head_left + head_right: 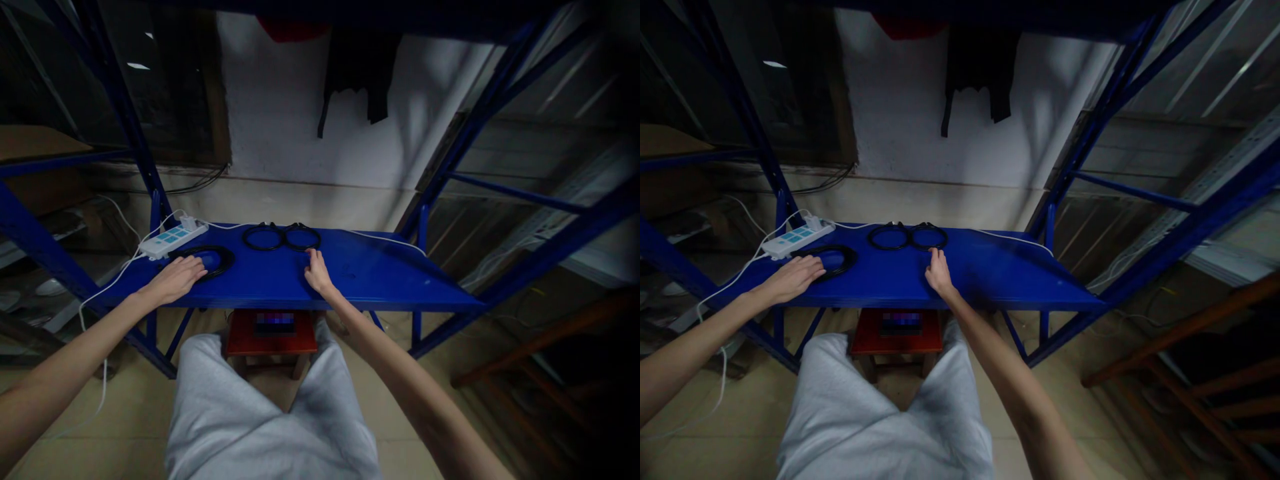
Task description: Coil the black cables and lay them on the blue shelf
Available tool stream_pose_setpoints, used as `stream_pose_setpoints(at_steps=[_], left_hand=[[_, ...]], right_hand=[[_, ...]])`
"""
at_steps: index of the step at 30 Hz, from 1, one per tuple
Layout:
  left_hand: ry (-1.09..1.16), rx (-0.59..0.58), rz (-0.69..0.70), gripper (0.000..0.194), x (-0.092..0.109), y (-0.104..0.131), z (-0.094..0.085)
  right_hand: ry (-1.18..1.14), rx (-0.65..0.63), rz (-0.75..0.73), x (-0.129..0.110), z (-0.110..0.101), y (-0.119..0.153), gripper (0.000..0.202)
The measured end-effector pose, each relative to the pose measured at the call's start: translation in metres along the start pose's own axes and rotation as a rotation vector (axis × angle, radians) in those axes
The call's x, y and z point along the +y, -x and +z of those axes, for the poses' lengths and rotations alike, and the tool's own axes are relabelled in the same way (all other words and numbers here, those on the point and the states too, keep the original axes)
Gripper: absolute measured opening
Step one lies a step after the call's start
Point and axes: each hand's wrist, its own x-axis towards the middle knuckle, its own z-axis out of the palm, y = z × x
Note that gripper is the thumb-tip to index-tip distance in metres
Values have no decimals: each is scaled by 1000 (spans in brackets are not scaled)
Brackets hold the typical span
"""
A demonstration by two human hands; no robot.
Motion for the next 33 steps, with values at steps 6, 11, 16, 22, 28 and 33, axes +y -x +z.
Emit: stream_pose_setpoints(at_steps=[6,11,16,22,28,33], left_hand=[[71,122,-80,38,12,-11,-20],[99,169,46,36,64,-38,-28],[157,103,189,39,104,-40,-16],[210,58,224,42,133,-52,7],[281,111,249,52,163,-81,22],[284,118,248,46,162,-98,37]], right_hand=[[251,-92,-99,3,-2,-35,62],[318,-281,-63,8,-3,-60,35],[365,-350,-277,14,-31,-41,28],[242,-545,-346,16,-62,-22,44],[268,-565,-514,-10,-57,-1,49],[283,-553,-664,-30,-51,12,36]])
